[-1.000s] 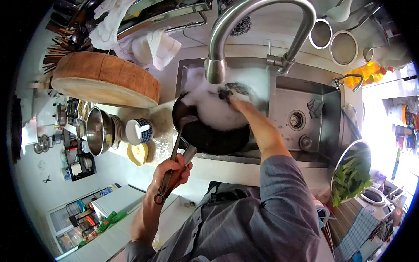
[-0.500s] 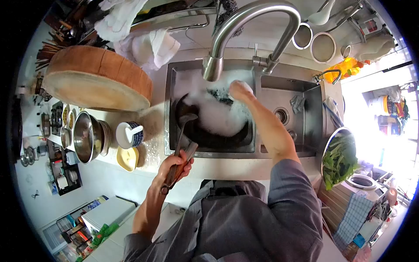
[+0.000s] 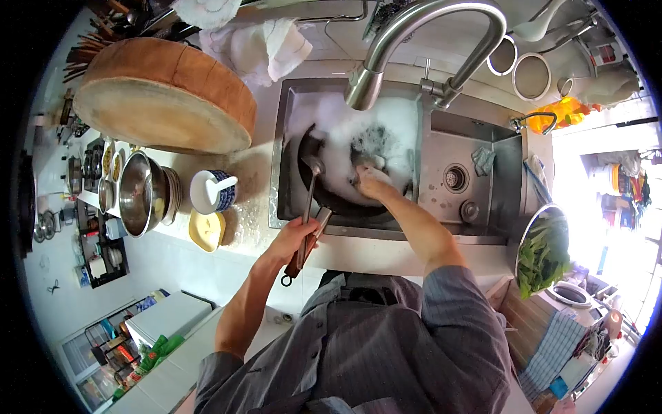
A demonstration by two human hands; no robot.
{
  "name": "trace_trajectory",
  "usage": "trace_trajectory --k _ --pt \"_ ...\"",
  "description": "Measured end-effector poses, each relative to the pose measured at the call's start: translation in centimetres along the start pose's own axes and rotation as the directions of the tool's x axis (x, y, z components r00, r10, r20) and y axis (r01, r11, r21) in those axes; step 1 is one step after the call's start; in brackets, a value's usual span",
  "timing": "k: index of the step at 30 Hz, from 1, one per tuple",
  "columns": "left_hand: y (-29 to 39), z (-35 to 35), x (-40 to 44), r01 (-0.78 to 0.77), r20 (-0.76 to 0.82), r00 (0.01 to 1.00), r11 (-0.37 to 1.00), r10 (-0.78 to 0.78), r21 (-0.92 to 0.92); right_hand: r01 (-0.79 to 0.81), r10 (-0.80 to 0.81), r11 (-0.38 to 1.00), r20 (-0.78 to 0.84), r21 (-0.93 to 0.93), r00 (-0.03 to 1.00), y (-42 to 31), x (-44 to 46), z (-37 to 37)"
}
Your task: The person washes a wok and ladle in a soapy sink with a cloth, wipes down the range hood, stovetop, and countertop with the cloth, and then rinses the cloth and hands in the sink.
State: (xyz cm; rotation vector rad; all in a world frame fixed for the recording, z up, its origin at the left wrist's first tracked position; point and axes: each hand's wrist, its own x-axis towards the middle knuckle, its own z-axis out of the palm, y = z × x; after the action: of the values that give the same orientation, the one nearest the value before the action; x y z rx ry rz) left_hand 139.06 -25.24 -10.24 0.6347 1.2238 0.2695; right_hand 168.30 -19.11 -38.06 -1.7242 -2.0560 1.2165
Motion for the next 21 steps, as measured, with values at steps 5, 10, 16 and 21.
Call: trace_trajectory --k 5,10,16,21 --pt "0.7 0.4 -0.2 -0.037 -0.145 0.98 0.843 0.135 0.537 -0.075 0.103 0.99 0.246 -0.12 0.964 -4.3 -1.2 -3.6" --pt "0.7 -0.2 -0.1 -0.132 -0.139 0.93 0.662 0.341 0.738 -0.267 0.262 0.964 0.141 0.017 0.955 -7.9 -1.6 -7.4" --pt "0.0 -0.6 1.7 -0.24 -0.026 0.641 0.232 0.767 0.943 -0.174 0.368 0.718 -0.155 0.674 0.917 -9.1 0.4 -5.4" --pt "3.3 1.5 0.1 -0.264 -0.109 0.866 0.632 0.488 0.729 0.184 0.056 0.911 -0.553 0.369 0.832 -21.6 -5.1 -9.1"
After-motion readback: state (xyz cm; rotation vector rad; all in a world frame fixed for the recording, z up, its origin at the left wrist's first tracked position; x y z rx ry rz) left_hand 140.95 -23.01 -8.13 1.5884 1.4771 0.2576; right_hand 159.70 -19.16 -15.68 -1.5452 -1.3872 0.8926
